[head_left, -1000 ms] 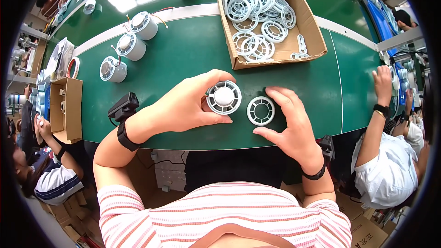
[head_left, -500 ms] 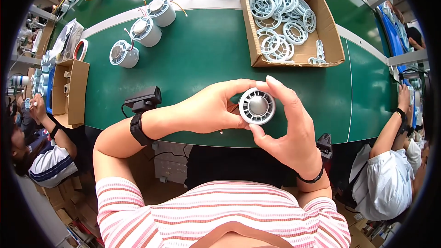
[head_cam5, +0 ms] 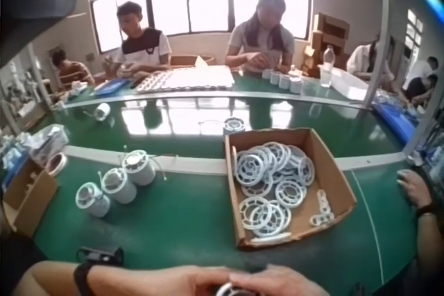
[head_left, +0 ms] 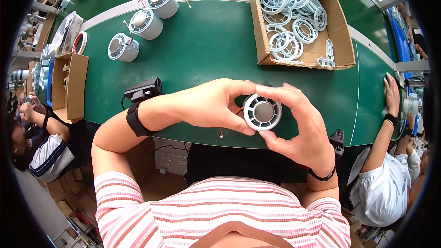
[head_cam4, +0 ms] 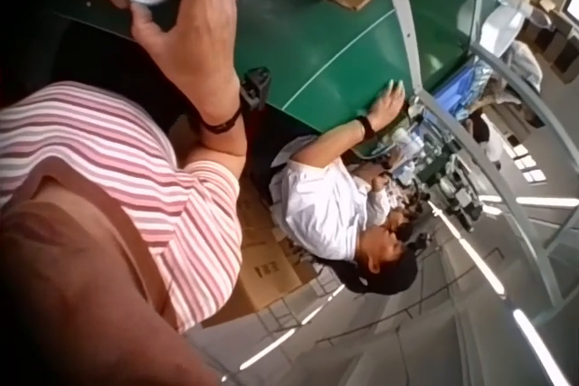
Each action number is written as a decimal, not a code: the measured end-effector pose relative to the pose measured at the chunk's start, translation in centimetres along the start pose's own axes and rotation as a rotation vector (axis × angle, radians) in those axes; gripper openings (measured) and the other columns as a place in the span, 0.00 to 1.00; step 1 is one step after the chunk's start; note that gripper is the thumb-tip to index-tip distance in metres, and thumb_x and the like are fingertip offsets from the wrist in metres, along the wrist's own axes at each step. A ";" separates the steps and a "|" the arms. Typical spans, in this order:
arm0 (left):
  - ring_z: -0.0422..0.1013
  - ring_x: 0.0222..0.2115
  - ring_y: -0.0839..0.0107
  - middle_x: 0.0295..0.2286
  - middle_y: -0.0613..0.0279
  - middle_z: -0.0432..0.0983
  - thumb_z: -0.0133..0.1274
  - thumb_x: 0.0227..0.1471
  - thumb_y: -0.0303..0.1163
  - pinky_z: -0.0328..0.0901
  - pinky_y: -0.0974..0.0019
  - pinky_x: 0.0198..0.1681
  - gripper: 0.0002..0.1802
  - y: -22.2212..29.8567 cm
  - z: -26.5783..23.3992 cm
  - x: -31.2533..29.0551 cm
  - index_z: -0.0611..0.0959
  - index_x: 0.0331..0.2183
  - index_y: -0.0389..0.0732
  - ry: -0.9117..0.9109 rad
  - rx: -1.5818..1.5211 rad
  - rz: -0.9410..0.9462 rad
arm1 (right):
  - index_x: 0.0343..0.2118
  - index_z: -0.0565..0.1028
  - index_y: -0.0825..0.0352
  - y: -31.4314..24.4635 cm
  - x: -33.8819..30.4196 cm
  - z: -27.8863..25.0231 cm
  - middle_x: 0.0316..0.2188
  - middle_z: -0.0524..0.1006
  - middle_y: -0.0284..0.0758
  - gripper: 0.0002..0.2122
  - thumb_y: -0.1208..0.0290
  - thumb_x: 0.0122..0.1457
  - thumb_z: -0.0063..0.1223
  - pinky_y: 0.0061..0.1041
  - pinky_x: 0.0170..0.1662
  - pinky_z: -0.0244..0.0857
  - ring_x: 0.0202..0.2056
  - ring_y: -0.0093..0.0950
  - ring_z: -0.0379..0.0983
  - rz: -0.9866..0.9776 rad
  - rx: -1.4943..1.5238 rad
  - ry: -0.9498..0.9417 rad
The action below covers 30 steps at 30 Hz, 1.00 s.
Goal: Assembling white plastic rings into circular black electronic component bases on a factory production line.
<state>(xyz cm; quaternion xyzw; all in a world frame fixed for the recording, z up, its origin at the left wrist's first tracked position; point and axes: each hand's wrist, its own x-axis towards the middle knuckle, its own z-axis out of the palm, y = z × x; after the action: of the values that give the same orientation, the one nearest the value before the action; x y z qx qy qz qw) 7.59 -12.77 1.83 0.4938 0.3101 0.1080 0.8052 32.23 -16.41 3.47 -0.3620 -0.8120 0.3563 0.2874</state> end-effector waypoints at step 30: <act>0.67 0.57 0.54 0.56 0.53 0.71 0.60 0.55 0.29 0.57 0.42 0.60 0.23 1.6 -11.0 -2.0 0.79 0.54 0.45 1.458 1.896 0.274 | 0.53 0.76 0.63 2.3 -4.5 -6.3 0.53 0.76 0.37 0.26 0.76 0.48 0.65 0.44 0.65 0.56 0.57 0.42 0.70 0.208 -0.829 0.326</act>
<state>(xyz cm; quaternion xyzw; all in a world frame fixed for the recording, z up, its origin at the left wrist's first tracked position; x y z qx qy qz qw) -0.43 -4.91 0.42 0.7409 0.5934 0.1757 -0.2609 40.31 -16.51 4.36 -0.5776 -0.7894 -0.0335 0.2050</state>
